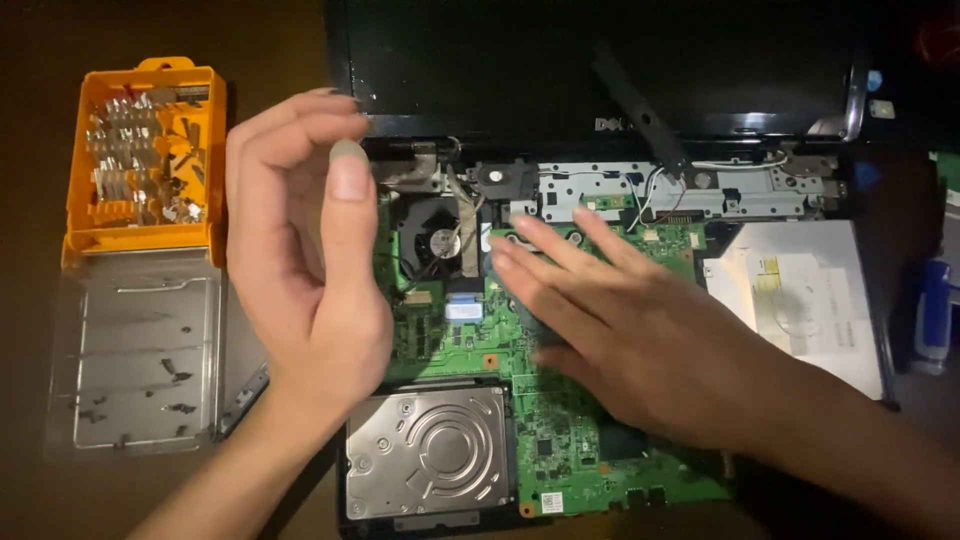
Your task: Cleaning a laptop motherboard with a cloth and reconnecting internal cables during a repair.
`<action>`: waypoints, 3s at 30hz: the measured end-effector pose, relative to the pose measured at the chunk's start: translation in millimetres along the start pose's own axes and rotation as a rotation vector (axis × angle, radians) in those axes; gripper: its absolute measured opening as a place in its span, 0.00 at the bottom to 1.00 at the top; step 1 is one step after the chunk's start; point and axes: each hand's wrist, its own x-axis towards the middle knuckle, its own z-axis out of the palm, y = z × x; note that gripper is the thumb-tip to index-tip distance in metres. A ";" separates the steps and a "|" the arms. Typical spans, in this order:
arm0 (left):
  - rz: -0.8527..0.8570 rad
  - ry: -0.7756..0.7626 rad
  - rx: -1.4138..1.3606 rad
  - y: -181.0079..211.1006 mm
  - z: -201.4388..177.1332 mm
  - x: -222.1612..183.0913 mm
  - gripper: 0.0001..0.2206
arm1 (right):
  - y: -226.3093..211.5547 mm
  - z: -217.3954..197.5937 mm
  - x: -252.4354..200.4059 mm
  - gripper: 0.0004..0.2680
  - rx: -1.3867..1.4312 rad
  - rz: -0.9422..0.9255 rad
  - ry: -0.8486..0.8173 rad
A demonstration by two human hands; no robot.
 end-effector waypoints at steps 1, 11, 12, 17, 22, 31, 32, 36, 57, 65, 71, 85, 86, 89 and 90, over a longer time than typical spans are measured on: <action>0.022 0.000 0.028 1.0 -0.2 0.7 0.11 | 1.5 -0.1 2.4 0.23 -0.084 -0.022 0.055; -0.002 0.040 0.011 -1.1 -4.4 2.6 0.10 | -25.1 0.1 -11.0 0.37 -0.084 -0.161 0.038; -0.004 0.044 0.012 -3.7 -4.4 3.6 0.10 | -24.1 0.3 -8.9 0.37 -0.084 -0.165 0.035; 0.005 0.109 -0.114 -21.8 -11.4 14.1 0.13 | -27.6 1.8 -11.5 0.27 -0.084 -0.085 0.045; -0.057 0.238 0.027 -13.6 -40.9 31.4 0.15 | -12.2 2.2 -22.5 0.30 -0.372 0.162 -0.158; -0.045 0.307 0.032 -24.6 -47.1 34.5 0.10 | -40.1 -40.6 23.8 0.09 0.480 0.378 0.167; -0.065 0.295 0.017 -23.6 -46.3 33.6 0.10 | -41.3 -35.0 28.6 0.11 0.543 0.244 0.220; -0.005 0.315 0.016 -29.8 -46.5 37.4 0.12 | -29.8 -5.0 33.8 0.11 0.316 -0.131 0.107; 0.095 0.369 0.105 -20.0 -44.4 35.6 0.03 | -35.8 -3.1 41.2 0.08 0.063 -0.084 0.066; 0.117 0.346 0.165 -16.3 -46.7 33.1 0.03 | -50.2 -5.6 73.1 0.12 0.364 0.238 -0.151; 0.094 0.396 0.185 -18.6 -45.6 32.4 0.05 | -41.2 -4.2 69.2 0.12 -0.144 -0.155 0.127; 0.110 0.331 0.147 -15.0 -44.7 30.3 0.03 | -4.2 -24.0 116.1 0.05 -0.004 -0.111 0.025; 0.117 0.326 0.141 -16.9 -44.4 29.5 0.03 | -1.3 -27.0 117.1 0.05 0.134 -0.031 -0.191; 0.121 0.323 0.147 -13.6 -43.1 29.2 0.02 | 6.6 -25.4 121.6 0.05 0.028 -0.038 -0.161; 0.123 0.322 0.143 -13.9 -43.6 28.2 0.02 | 4.4 -23.0 119.5 0.05 0.026 -0.034 -0.159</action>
